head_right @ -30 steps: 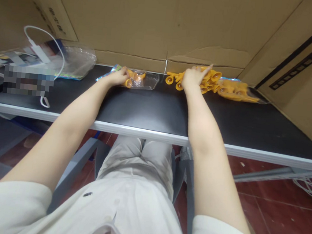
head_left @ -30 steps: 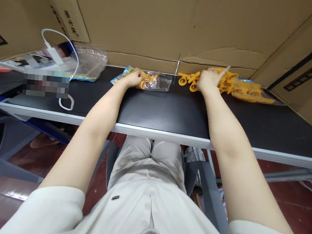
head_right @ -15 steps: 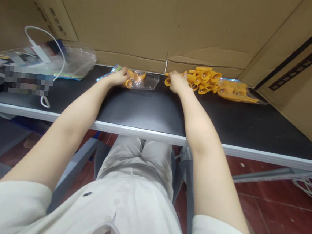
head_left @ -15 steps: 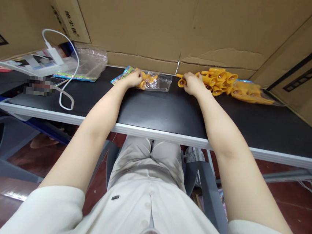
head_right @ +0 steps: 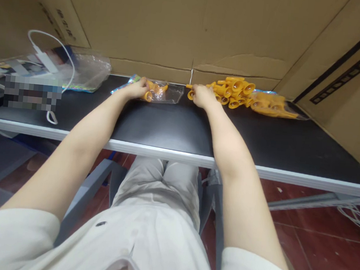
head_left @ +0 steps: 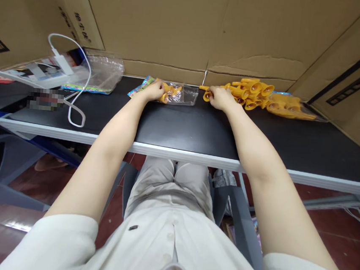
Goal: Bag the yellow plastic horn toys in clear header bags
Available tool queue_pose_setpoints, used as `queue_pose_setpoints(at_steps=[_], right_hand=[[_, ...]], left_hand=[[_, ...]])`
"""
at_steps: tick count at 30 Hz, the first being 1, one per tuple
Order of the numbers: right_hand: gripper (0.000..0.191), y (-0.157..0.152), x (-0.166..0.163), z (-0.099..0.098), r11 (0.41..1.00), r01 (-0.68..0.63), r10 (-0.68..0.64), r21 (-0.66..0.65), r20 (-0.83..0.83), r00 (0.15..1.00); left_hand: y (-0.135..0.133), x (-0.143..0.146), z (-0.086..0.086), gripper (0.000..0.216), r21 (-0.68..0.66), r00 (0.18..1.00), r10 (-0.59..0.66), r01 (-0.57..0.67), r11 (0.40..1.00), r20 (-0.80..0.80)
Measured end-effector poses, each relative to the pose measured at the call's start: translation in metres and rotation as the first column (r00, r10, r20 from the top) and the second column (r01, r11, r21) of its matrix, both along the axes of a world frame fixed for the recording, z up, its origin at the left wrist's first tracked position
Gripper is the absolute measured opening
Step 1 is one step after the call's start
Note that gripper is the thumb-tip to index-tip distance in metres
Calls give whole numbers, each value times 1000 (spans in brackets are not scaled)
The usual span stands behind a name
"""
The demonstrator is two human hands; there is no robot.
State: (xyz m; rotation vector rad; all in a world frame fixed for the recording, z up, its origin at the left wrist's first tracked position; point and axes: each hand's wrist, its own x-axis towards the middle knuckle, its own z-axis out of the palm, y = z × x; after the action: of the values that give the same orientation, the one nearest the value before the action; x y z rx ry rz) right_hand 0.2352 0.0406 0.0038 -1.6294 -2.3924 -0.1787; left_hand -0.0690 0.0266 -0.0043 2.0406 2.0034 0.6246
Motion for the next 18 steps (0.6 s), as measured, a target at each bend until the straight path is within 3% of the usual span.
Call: queue_pose_setpoints(at_steps=[6,12,18], right_hand=[[63,1,-3,-3,996,-84,81,-30,-78,994],[66,2,-6,-15,996,-38,32,78,77,997],[47,0,-15,-11,968,-167,118,188,247,962]], left_hand=[[0,0,0,34,-1,1000,-10,10,1000,-22],[0,0,0,40,0,999,-11,11,1000,-49],[2,0,-1,44,5,999,-21,21,1000,-35]])
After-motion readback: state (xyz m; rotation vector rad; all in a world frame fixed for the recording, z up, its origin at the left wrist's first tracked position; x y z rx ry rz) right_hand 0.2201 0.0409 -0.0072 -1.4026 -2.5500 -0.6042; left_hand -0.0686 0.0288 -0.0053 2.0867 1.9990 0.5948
